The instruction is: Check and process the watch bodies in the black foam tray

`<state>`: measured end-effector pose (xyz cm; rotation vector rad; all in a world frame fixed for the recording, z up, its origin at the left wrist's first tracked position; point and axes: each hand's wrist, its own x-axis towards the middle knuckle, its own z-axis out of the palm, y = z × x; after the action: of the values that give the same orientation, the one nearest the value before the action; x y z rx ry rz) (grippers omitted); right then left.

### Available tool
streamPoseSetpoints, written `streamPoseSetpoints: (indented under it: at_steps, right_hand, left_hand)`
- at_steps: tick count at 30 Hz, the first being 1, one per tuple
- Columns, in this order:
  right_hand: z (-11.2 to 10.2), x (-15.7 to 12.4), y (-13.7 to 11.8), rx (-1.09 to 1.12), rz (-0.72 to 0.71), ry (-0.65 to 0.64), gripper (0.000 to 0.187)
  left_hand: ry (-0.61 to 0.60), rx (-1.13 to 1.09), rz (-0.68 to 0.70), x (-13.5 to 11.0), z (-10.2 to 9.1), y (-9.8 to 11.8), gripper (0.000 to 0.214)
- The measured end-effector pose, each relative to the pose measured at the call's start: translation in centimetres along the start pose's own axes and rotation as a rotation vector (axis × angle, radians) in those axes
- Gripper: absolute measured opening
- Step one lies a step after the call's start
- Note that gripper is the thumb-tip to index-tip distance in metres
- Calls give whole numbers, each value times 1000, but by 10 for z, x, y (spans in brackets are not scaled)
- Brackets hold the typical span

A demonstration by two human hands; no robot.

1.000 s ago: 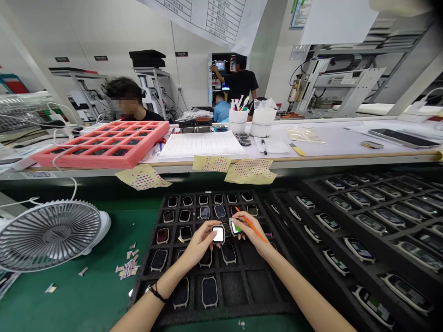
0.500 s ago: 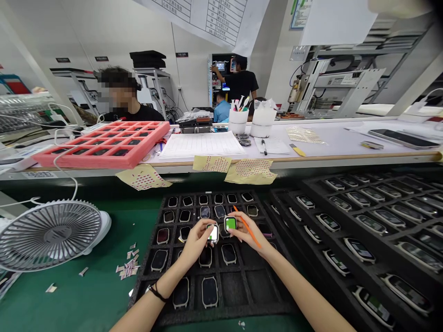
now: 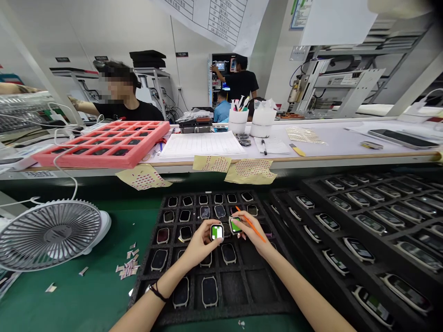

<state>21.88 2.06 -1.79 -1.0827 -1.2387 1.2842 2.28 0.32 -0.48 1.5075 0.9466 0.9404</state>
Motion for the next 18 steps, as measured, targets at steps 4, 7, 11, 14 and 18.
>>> streamPoseSetpoints:
  at_steps: [4,7,11,14,18]
  right_hand:
    - [0,0,0,-18,40,48,30]
    - [1,0,0,-31,10,28,31]
    - [1,0,3,-27,-47,-68,33]
    - [1,0,4,-35,-57,-111,37]
    - [0,0,5,-41,-57,-142,40]
  left_hand:
    - [47,-39,-27,1,-1,-1,36]
    - [101,-66,-76,2,-2,1,36]
    - [141,-79,-120,3,-4,1,40]
    - [131,-89,-110,3,-4,-1,40]
    - [59,-113,-58,4,-4,-5,39]
